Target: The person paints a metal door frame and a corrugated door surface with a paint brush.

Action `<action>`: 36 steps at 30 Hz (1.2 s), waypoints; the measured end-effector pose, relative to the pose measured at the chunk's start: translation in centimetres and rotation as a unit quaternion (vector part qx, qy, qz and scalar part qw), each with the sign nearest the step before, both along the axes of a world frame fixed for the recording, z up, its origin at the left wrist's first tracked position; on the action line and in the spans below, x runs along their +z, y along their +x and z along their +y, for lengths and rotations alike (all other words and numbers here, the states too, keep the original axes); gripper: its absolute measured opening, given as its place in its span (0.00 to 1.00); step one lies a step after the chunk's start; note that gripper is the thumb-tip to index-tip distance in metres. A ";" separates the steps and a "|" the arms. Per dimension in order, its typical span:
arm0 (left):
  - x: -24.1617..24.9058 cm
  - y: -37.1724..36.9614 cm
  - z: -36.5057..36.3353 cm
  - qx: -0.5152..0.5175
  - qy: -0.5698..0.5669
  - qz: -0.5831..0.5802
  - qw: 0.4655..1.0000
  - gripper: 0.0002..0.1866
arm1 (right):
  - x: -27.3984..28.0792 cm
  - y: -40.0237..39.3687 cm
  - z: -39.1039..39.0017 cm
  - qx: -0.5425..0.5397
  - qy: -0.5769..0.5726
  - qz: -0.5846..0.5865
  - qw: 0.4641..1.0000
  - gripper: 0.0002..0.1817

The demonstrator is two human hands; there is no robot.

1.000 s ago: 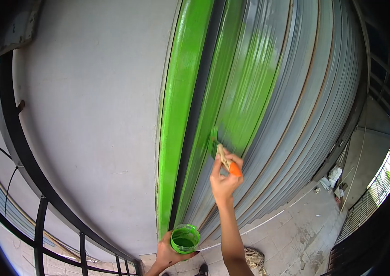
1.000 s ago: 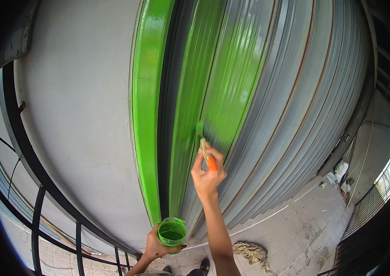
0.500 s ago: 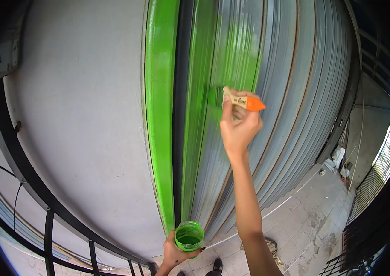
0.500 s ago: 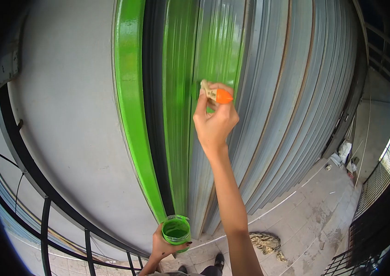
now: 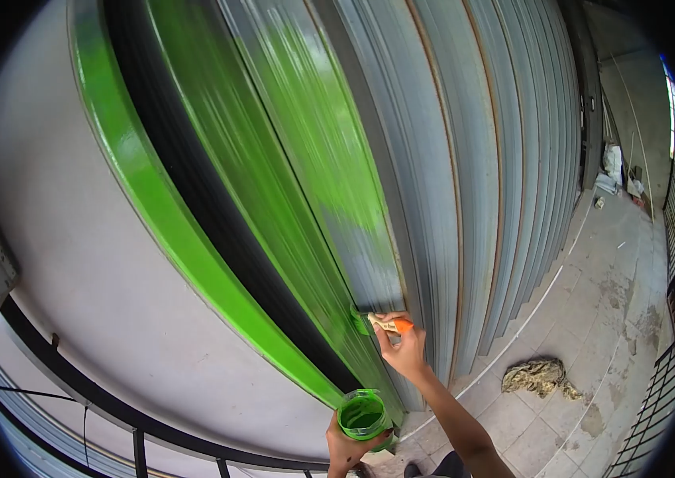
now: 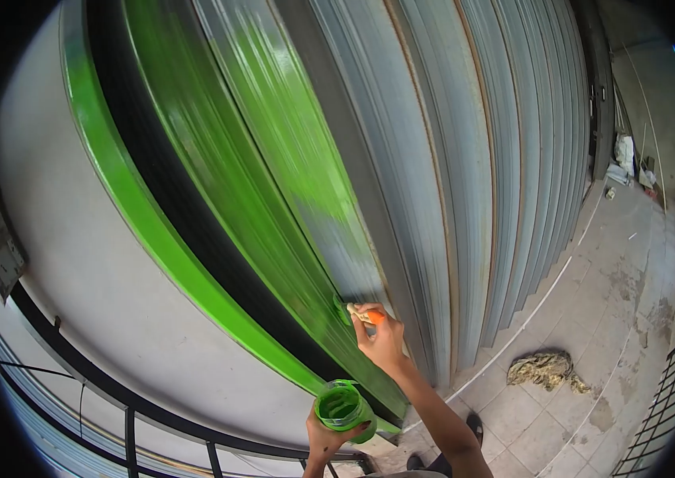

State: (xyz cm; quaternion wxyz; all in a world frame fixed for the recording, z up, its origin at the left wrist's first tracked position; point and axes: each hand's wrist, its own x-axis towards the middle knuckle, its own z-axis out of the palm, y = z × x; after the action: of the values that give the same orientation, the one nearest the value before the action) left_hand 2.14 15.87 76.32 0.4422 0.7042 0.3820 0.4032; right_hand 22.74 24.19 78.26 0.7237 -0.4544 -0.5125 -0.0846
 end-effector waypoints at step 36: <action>-0.3 -0.2 0.7 0.014 0.008 0.068 0.998 0.36 | -2.0 -0.3 1.0 0.030 0.071 0.052 0.996 0.10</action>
State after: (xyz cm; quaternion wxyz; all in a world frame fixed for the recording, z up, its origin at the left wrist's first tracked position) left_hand 1.99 16.52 76.06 0.4039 0.7281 0.4180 0.3634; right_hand 22.42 25.18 76.21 0.7821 -0.3895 -0.4805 -0.0752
